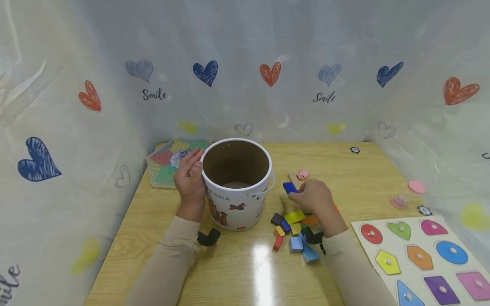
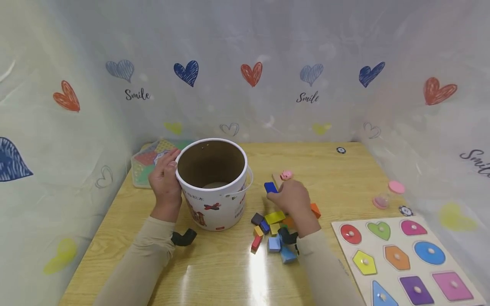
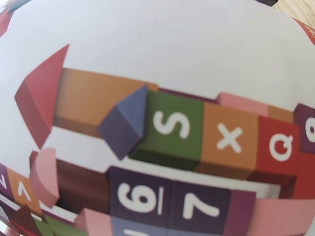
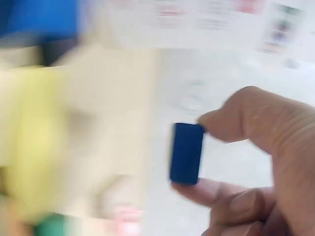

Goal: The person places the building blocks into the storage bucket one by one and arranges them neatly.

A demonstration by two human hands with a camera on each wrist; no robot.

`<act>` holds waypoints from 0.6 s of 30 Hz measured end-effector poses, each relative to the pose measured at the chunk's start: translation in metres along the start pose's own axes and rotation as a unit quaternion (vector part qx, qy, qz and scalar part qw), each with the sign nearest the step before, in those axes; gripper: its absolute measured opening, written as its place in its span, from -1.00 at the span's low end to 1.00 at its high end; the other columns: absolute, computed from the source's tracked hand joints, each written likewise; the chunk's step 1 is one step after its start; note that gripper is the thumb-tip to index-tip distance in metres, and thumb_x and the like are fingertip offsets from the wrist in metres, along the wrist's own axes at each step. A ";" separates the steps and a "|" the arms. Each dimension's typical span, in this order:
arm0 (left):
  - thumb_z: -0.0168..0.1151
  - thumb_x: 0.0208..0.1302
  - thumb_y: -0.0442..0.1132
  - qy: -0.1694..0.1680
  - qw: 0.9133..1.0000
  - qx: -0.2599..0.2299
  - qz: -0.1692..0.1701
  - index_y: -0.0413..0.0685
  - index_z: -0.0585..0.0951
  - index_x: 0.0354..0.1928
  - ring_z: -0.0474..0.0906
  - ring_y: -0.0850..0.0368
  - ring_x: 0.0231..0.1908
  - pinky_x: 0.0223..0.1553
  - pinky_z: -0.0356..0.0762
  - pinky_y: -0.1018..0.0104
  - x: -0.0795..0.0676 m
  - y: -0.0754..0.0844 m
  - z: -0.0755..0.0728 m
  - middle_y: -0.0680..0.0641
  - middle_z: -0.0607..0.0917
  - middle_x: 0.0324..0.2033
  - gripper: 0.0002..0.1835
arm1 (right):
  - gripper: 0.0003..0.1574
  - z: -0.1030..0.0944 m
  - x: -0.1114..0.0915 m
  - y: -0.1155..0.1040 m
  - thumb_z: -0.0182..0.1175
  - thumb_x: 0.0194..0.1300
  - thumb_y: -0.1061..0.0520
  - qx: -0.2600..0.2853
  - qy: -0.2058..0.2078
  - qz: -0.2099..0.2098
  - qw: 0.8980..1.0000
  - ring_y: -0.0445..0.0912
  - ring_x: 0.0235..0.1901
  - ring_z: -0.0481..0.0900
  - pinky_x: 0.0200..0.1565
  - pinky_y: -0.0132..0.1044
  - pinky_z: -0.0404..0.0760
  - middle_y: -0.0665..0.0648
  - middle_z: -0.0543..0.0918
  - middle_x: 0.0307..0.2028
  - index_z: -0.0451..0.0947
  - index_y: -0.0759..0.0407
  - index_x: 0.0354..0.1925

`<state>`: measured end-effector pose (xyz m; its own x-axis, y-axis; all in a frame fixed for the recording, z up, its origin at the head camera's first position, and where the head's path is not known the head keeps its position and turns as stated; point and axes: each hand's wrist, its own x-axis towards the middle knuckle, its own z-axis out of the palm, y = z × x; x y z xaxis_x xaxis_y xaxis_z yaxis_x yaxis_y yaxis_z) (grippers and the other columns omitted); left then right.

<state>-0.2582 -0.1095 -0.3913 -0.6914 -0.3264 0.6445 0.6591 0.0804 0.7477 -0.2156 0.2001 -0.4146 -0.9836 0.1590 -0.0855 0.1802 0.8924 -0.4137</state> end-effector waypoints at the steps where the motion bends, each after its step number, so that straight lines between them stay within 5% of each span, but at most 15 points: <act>1: -0.04 0.16 -0.42 -0.003 1.000 -0.001 0.000 -0.43 0.63 -0.09 0.45 -0.20 0.11 0.15 0.38 0.18 0.000 0.000 0.000 -0.38 0.58 0.01 -0.65 | -0.52 -0.011 -0.004 -0.003 0.23 0.05 -0.25 0.023 0.022 -0.010 0.999 -0.02 -0.50 0.50 -0.54 -0.27 0.44 0.06 0.59 -0.53 0.63 0.14 -0.51; 4: -0.05 0.18 -0.41 -0.010 1.000 -0.004 -0.002 -0.41 0.63 -0.07 0.44 -0.18 0.13 0.16 0.37 0.17 0.000 0.001 0.000 -0.36 0.58 0.02 -0.64 | -0.52 -0.040 -0.016 -0.020 0.25 0.07 -0.28 0.105 0.083 -0.044 0.990 0.01 -0.42 0.49 -0.48 -0.23 0.48 0.10 0.60 -0.41 0.66 0.08 -0.31; 9: -0.04 0.18 -0.40 -0.012 1.000 -0.001 0.006 -0.41 0.63 -0.07 0.44 -0.19 0.13 0.15 0.39 0.18 0.001 0.001 -0.001 -0.36 0.58 0.02 -0.64 | -0.58 -0.060 -0.031 -0.057 0.32 0.03 -0.26 0.210 0.120 -0.125 0.962 0.02 -0.69 0.36 -0.70 -0.25 0.29 0.13 0.41 -0.67 0.66 0.03 -0.33; 18: -0.04 0.18 -0.40 -0.014 1.000 -0.006 0.015 -0.42 0.63 -0.08 0.45 -0.22 0.12 0.11 0.43 0.28 0.000 0.000 0.000 -0.38 0.58 0.01 -0.64 | -0.68 -0.051 -0.035 -0.085 0.37 0.00 -0.18 0.223 0.106 -0.161 0.956 -0.02 -0.72 0.29 -0.70 -0.28 0.20 0.09 0.34 -0.70 0.66 0.00 -0.38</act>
<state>-0.2585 -0.1095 -0.3912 -0.6791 -0.2984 0.6707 0.6831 0.0776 0.7262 -0.1970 0.1401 -0.3299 -0.9601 0.0305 0.2781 -0.1926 0.6490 -0.7360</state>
